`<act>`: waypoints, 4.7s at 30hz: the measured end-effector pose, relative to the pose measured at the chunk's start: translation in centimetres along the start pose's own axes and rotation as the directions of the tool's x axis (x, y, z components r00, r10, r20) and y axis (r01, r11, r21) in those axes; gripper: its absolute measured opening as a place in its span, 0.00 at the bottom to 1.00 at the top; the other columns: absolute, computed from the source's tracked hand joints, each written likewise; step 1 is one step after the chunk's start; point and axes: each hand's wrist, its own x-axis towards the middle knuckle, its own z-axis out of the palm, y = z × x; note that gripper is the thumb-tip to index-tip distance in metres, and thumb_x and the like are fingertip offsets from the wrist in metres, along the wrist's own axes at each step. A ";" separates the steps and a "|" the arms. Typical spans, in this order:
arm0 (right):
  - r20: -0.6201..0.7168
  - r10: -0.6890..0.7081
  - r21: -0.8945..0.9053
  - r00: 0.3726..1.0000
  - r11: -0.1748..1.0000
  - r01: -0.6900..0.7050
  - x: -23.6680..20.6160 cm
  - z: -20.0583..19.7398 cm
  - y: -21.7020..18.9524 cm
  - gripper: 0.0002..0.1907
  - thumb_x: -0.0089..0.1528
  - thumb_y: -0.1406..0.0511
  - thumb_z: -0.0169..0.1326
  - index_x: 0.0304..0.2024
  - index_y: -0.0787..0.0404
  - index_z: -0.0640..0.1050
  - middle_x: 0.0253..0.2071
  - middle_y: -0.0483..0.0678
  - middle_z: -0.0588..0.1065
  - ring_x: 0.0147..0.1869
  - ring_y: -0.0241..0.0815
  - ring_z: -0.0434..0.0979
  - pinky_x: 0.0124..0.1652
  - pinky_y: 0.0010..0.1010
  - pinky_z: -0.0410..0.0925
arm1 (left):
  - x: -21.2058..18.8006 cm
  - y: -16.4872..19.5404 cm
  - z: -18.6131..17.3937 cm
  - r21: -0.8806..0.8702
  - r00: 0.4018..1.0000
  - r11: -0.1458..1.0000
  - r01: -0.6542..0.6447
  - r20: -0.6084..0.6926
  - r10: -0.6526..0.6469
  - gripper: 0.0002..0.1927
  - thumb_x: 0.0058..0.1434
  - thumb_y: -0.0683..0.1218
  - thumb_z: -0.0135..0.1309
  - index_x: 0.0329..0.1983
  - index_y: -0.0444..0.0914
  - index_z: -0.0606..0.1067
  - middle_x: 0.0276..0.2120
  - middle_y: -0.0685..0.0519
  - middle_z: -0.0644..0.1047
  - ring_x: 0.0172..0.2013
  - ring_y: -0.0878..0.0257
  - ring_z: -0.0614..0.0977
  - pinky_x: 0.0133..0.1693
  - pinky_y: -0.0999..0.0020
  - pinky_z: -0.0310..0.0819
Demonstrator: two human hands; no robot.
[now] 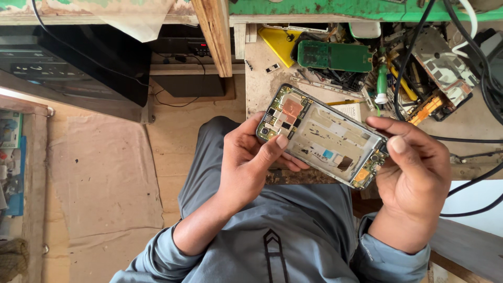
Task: The person removes the battery from a disassembled smartphone, detaches a ribbon cable, and then uses a screwdriver to unscrew components on the phone's internal frame. The battery is placed on the workbench.
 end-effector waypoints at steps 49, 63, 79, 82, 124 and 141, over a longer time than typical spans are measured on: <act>-0.071 -0.179 -0.296 0.981 0.943 0.151 -0.8 1.2 -0.1 0.14 0.72 0.72 0.48 0.54 0.80 0.77 0.49 0.59 0.78 0.48 0.38 0.74 0.51 0.20 0.64 | 0.2 0.3 1.0 0.131 0.991 0.986 0.107 -0.098 -0.094 0.12 0.69 0.42 0.53 0.49 0.28 0.74 0.31 0.49 0.80 0.22 0.67 0.80 0.23 0.75 0.73; 0.485 -0.302 -0.790 0.821 0.251 0.559 -0.4 3.2 -2.2 0.36 0.52 0.48 0.69 0.56 0.59 0.77 0.58 0.49 0.75 0.63 0.52 0.76 0.62 0.42 0.72 | 0.4 0.4 1.4 0.145 0.997 0.986 0.079 -0.004 -0.080 0.11 0.71 0.43 0.54 0.49 0.29 0.73 0.33 0.49 0.81 0.26 0.68 0.82 0.28 0.74 0.78; 0.493 -0.157 -0.697 0.856 0.517 0.497 -1.9 2.4 -3.0 0.37 0.53 0.52 0.68 0.61 0.58 0.73 0.61 0.50 0.75 0.66 0.50 0.78 0.63 0.39 0.73 | -1.9 1.5 1.9 0.506 0.999 0.862 0.023 -0.054 0.005 0.15 0.70 0.45 0.55 0.52 0.28 0.78 0.31 0.54 0.76 0.30 0.74 0.72 0.32 0.78 0.65; 0.485 -0.147 -0.722 0.862 0.489 0.489 -2.2 2.4 -2.7 0.37 0.52 0.52 0.67 0.60 0.58 0.73 0.60 0.50 0.75 0.65 0.51 0.77 0.62 0.40 0.72 | -2.0 2.8 2.0 0.605 0.995 0.793 -0.069 -0.016 0.099 0.19 0.69 0.47 0.54 0.58 0.30 0.75 0.40 0.52 0.78 0.35 0.72 0.78 0.36 0.77 0.73; 0.445 -0.028 -0.861 0.895 0.262 0.437 -1.9 2.5 -3.3 0.45 0.48 0.51 0.68 0.64 0.60 0.71 0.58 0.51 0.77 0.65 0.53 0.74 0.63 0.43 0.66 | -2.8 5.5 1.0 0.918 0.954 0.265 -0.295 0.299 0.026 0.41 0.54 0.55 0.68 0.69 0.39 0.67 0.60 0.47 0.73 0.61 0.48 0.72 0.61 0.56 0.68; 0.440 -0.085 -0.868 0.894 0.214 0.448 -1.7 2.3 -3.3 0.40 0.63 0.42 0.49 0.68 0.61 0.71 0.63 0.57 0.74 0.67 0.55 0.75 0.63 0.45 0.67 | -3.9 5.3 1.7 0.924 0.961 0.279 -0.261 0.275 -0.009 0.43 0.48 0.49 0.71 0.68 0.44 0.68 0.57 0.51 0.72 0.56 0.50 0.72 0.59 0.57 0.69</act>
